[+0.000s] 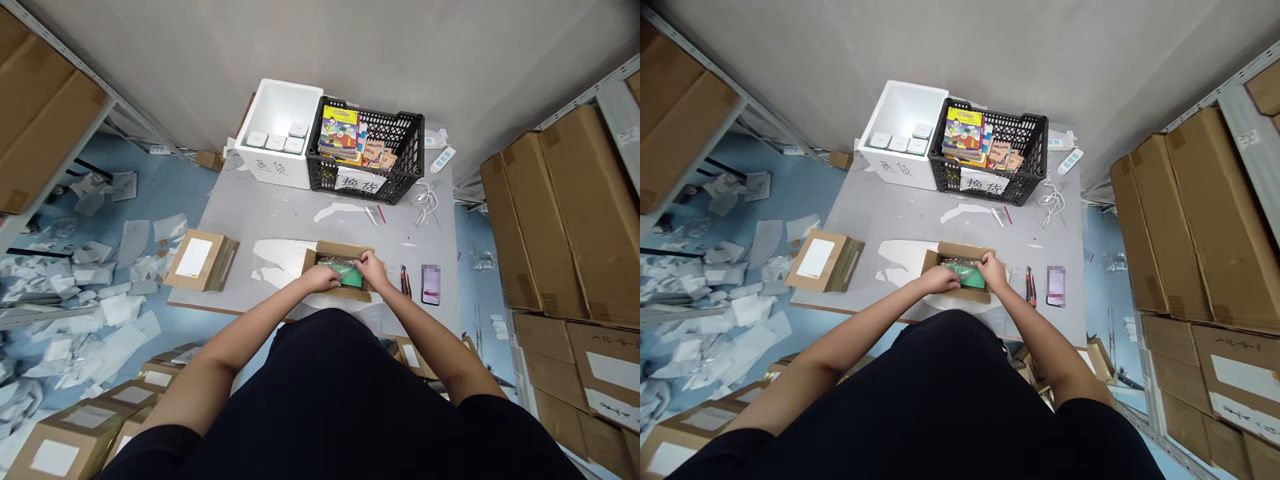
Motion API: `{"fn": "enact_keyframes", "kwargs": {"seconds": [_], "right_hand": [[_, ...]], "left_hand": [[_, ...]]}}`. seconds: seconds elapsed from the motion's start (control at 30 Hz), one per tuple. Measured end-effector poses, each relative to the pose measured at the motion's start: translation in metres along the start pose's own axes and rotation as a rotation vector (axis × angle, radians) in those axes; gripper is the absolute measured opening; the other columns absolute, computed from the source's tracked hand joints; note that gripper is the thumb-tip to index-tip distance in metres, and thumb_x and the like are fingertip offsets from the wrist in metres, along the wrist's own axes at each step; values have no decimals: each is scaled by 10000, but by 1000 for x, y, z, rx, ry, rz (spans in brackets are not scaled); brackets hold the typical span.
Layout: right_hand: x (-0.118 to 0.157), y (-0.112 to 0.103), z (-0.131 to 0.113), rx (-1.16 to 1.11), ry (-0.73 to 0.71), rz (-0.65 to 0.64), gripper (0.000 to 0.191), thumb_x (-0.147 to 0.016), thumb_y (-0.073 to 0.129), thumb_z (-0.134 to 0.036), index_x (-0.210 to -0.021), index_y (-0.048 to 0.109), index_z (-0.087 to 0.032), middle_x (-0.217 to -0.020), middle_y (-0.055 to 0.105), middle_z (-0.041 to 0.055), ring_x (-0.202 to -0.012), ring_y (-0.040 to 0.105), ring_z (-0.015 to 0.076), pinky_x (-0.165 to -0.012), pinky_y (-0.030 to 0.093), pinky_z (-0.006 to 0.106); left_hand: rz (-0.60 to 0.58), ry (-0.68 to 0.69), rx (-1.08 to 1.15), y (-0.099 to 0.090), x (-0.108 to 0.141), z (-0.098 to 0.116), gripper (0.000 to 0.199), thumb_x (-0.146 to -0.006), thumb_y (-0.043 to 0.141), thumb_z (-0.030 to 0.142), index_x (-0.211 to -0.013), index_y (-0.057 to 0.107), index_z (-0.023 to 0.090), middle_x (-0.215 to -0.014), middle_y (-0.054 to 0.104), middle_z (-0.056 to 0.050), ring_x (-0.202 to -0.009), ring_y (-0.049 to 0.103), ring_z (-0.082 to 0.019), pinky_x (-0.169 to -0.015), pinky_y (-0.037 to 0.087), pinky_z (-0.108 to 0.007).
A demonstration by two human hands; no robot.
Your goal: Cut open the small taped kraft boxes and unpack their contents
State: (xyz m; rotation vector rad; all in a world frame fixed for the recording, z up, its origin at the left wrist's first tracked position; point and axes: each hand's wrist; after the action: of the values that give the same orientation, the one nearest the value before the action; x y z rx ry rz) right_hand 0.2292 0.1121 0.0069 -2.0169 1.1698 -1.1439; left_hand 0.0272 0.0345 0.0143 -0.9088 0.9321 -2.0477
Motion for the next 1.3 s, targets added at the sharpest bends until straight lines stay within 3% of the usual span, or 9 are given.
{"fn": "enact_keyframes", "kwargs": {"seconds": [0.13,0.27,0.4,0.47,0.6,0.73,0.83,1.1,1.3], "right_hand": [[8,-8,-1,-213,-6,12,170,-920,444,-351,-1003,499,-212,-796,663,6,-682,661,169,-589,507,270],[33,-16,2,49,-324,155,205,-939,454,-355,-986,583,-204,-997,663,80,-925,641,206,-810,506,322],[44,-3,-1,369,-607,-240,221,-953,451,-248,-1046,648,-217,-1039,683,80,-994,633,214,-879,474,316],[38,9,-5,483,-552,-353,267,-932,467,-171,-1136,636,-205,-1115,676,100,-1007,639,220,-886,474,318],[18,27,-9,562,-430,-331,383,-926,446,-119,-1293,552,-145,-1219,637,177,-1042,641,265,-912,475,377],[7,32,-9,616,-383,-323,325,-926,441,-127,-1196,623,-136,-1125,688,171,-1007,656,280,-917,479,388],[3,33,-8,644,-384,-310,323,-919,432,-114,-1169,635,-144,-1118,691,167,-1026,646,272,-924,473,376],[5,17,2,588,-505,-330,632,-809,625,-226,-1412,437,-202,-1312,573,160,-1150,577,275,-952,455,367],[15,-6,1,375,-735,-147,739,-773,650,-274,-1449,376,-156,-1353,466,195,-1241,451,320,-1015,402,457]], "left_hand": [[-13,-92,-47,5,-14,7,349,-900,510,337,-1217,620,243,-933,728,-66,-830,672,-229,-713,455,-288],[76,-224,-87,6,-17,4,493,-927,456,315,-1396,447,163,-1037,712,-130,-896,673,-262,-784,473,-330],[56,-220,-75,5,-15,2,385,-919,453,268,-1282,551,185,-1077,704,-116,-936,665,-261,-824,488,-344],[59,-216,-72,6,-14,2,353,-920,445,257,-1242,576,192,-1079,703,-109,-940,662,-256,-828,494,-347],[76,-229,-80,12,-9,4,306,-927,440,244,-1190,593,206,-1040,702,-98,-920,663,-242,-800,503,-338],[80,-228,-115,18,-4,2,229,-913,479,249,-1068,637,189,-1061,676,-118,-959,652,-252,-835,495,-355],[110,-214,-107,20,-4,0,327,-865,577,264,-1175,597,165,-1214,617,-167,-1076,616,-285,-926,460,-395],[103,-214,-69,22,-7,-9,647,-782,706,338,-1344,462,127,-1315,558,-211,-1210,537,-333,-1017,390,-430],[105,-223,-42,20,-11,-18,873,-726,757,342,-1438,312,102,-1467,383,-251,-1343,407,-344,-1062,353,-439]]}}
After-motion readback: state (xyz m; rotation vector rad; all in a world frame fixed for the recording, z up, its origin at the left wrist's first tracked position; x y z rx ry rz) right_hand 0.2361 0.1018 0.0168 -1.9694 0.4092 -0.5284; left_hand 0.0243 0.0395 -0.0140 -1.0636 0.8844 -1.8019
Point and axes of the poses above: each hand's wrist, its own x-axis away from the middle knuckle, its own y-axis out of the palm, z = x × y
